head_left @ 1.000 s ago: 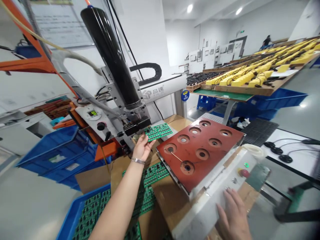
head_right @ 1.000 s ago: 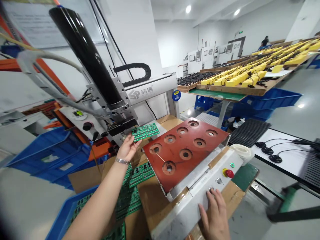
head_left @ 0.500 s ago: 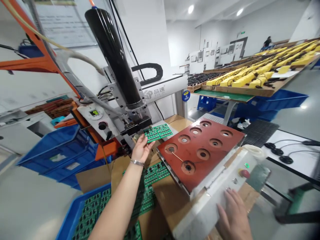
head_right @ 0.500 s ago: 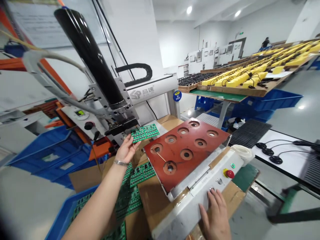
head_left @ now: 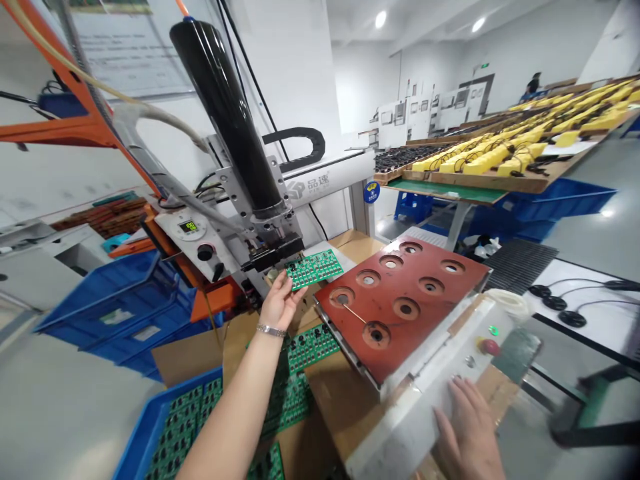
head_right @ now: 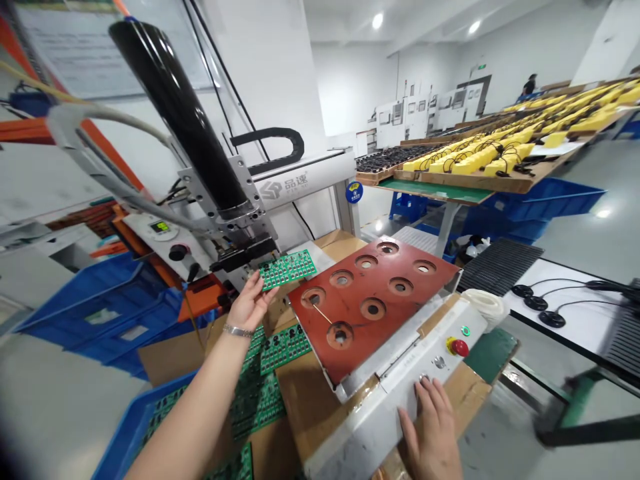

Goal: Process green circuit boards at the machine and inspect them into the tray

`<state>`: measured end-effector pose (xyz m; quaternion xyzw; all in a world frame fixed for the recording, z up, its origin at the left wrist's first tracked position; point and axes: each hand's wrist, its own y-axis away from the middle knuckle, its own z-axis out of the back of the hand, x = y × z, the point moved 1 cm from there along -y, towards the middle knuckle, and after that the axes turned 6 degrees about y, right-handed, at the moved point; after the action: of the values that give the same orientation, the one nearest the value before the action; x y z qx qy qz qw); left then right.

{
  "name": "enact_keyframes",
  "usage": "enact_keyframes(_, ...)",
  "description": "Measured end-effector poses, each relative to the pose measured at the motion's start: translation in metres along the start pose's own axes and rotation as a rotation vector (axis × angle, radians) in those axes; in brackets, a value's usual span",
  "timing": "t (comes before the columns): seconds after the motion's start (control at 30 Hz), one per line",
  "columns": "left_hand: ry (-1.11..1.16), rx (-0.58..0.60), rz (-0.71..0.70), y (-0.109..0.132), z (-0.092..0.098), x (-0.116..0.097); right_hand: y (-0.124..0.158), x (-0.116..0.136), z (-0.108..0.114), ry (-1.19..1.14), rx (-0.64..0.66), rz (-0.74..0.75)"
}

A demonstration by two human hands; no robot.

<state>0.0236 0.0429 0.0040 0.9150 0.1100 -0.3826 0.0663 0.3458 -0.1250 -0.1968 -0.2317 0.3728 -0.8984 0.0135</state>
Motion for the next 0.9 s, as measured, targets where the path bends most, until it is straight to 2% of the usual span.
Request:
enact_keyframes(0.5, -0.009, 0.010, -0.011, -0.010, -0.004, 0.004, 0.000, 0.003, 0.001, -0.014, -0.028, -0.002)
enact_keyframes(0.7, -0.003, 0.014, -0.034, -0.012, -0.001, 0.000, -0.001, 0.002, 0.001, -0.015, -0.015, -0.001)
enact_keyframes(0.9, 0.007, 0.012, -0.041, -0.011, -0.006, -0.003, -0.001, 0.002, 0.002, -0.015, -0.011, -0.001)
